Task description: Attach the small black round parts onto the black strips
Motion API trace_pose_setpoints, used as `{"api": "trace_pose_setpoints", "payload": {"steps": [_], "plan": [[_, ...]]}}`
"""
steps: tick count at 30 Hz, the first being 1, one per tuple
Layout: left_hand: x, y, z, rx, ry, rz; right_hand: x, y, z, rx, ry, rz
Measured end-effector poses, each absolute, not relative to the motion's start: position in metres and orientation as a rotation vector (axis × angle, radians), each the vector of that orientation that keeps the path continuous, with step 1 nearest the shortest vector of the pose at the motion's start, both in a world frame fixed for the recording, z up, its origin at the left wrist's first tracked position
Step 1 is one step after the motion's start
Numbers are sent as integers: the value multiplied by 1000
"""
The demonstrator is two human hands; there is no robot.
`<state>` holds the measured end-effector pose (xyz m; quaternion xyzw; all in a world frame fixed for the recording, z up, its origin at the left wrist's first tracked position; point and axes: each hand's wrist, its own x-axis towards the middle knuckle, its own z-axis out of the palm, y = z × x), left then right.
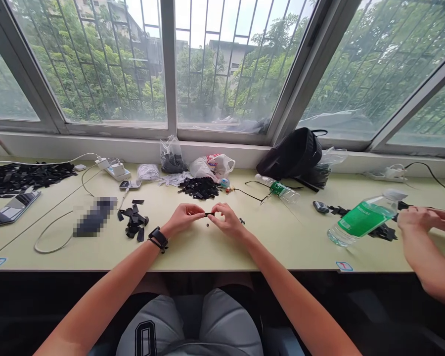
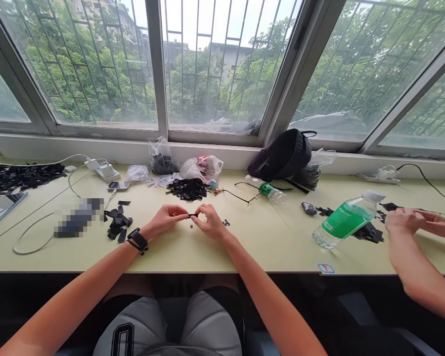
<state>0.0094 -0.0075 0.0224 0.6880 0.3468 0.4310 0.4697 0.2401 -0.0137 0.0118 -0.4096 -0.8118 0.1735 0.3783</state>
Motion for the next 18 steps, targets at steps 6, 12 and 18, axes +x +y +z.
{"api": "trace_pose_setpoints", "payload": {"steps": [6,12,18], "plan": [[7,-3,18,1639,953,1157,245,-24,18,-969,-2214,430],[8,1,15,1647,954,1193,238,-23,16,-952,-2261,465],[7,4,11,1675,983,1231,228,-12,6,-920,-2299,140]]}}
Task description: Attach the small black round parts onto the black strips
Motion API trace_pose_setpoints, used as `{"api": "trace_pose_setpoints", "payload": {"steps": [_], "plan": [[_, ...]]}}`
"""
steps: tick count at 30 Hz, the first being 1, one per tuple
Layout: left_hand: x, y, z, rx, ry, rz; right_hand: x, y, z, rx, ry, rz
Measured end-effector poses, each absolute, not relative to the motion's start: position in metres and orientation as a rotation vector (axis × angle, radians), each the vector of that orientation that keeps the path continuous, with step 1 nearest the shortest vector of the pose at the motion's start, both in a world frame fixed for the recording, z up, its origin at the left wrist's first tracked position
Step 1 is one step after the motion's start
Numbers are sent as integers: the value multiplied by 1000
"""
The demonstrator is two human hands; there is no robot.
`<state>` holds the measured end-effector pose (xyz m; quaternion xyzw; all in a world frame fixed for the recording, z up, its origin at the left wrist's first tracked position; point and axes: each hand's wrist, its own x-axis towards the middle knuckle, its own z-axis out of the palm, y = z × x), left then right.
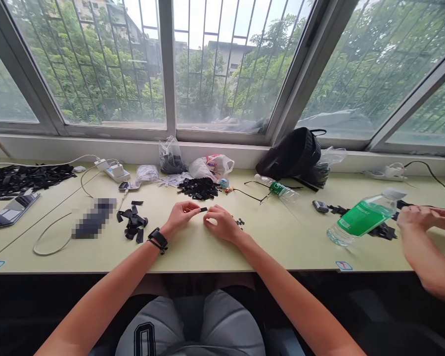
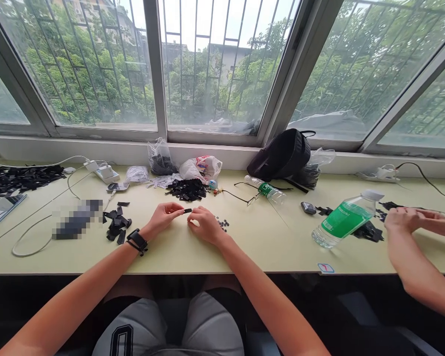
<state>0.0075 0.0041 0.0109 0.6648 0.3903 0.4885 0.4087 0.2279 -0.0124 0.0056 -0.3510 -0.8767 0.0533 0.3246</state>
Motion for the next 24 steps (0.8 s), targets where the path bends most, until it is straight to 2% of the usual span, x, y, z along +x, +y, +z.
{"api": "trace_pose_setpoints", "payload": {"steps": [5,11,16,24], "plan": [[6,5,9,1701,987,1235,226,-20,10,-884,-2439,-88],[8,-1,15,1766,894,1167,225,-25,19,-1043,-2123,-54],[9,-3,16,1851,836,1102,226,-15,11,-1105,-2147,98],[8,6,2,2003,1192,1188,228,-4,7,-1232,-2082,105]]}}
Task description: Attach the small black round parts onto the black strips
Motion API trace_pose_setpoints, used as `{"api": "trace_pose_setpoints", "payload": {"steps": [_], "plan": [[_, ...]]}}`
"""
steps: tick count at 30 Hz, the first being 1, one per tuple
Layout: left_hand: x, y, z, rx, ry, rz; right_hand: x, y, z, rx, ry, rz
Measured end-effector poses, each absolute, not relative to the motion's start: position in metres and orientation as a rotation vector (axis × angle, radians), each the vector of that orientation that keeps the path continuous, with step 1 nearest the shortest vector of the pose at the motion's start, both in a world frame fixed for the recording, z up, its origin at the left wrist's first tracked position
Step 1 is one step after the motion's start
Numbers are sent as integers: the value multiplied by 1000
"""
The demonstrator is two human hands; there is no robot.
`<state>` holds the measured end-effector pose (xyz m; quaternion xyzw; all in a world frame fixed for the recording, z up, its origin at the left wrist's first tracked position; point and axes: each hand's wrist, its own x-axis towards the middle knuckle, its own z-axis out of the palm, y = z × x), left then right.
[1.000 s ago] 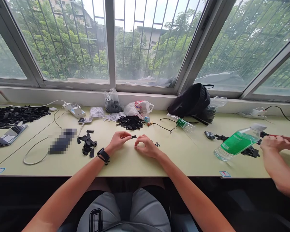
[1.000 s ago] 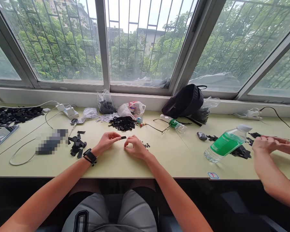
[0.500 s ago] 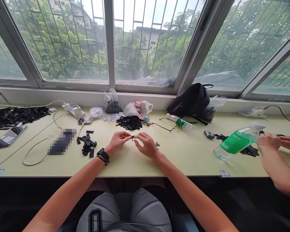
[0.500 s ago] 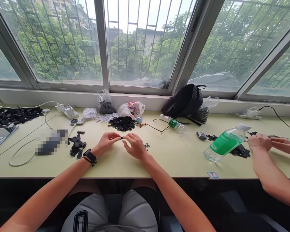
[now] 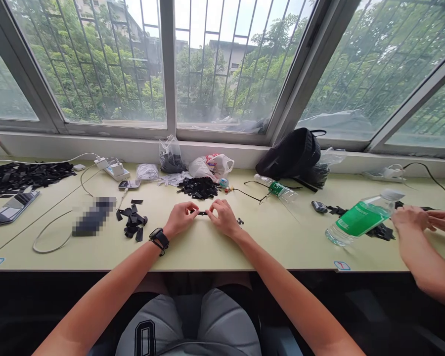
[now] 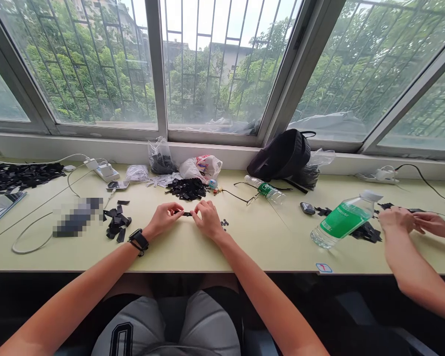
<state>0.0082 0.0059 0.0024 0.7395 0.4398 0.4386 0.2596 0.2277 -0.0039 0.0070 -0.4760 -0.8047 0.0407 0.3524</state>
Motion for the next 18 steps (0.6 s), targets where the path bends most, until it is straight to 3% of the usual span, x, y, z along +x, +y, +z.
{"api": "trace_pose_setpoints", "payload": {"steps": [18], "plan": [[10,6,1,2122,1379,1098,223,5,4,-1368,-2199,4]]}}
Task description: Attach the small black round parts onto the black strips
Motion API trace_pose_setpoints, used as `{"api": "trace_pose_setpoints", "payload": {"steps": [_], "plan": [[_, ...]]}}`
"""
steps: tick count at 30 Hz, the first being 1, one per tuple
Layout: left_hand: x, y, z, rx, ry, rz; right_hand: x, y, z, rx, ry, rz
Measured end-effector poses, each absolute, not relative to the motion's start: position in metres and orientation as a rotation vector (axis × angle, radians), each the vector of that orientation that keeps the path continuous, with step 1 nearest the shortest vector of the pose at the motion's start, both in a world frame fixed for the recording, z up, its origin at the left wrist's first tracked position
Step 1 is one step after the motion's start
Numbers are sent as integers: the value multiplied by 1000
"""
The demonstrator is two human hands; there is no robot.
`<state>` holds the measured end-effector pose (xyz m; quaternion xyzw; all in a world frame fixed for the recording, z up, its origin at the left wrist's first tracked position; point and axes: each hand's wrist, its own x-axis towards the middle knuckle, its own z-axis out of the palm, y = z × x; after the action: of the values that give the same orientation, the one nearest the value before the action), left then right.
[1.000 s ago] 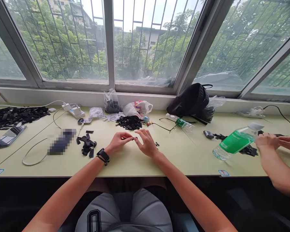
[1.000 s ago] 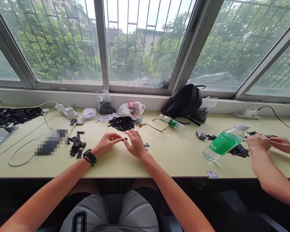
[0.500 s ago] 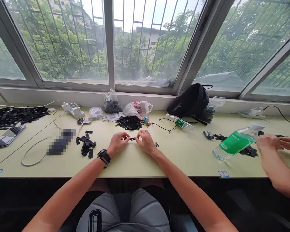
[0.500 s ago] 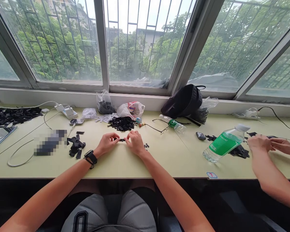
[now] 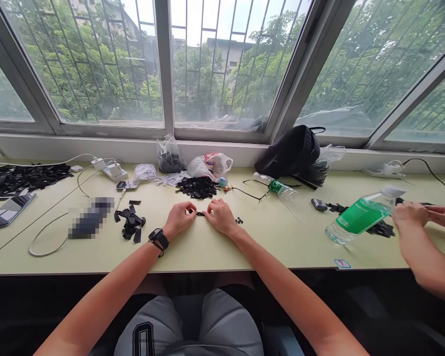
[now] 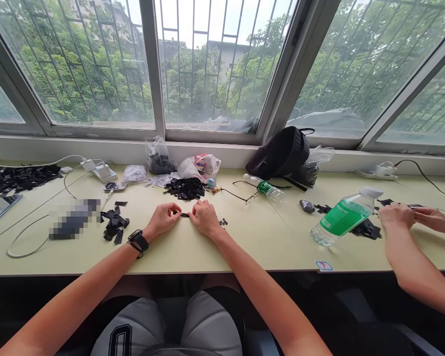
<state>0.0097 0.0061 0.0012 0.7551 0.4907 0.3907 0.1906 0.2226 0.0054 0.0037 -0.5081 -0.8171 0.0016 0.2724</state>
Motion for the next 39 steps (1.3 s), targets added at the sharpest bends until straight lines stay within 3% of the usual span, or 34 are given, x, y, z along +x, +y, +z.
{"api": "trace_pose_setpoints", "payload": {"steps": [25,39], "plan": [[9,7,1,2090,1363,1118,223,13,9,-1349,-2140,122],[7,-5,8,2460,1027,914,267,25,25,-1355,-1915,57]]}}
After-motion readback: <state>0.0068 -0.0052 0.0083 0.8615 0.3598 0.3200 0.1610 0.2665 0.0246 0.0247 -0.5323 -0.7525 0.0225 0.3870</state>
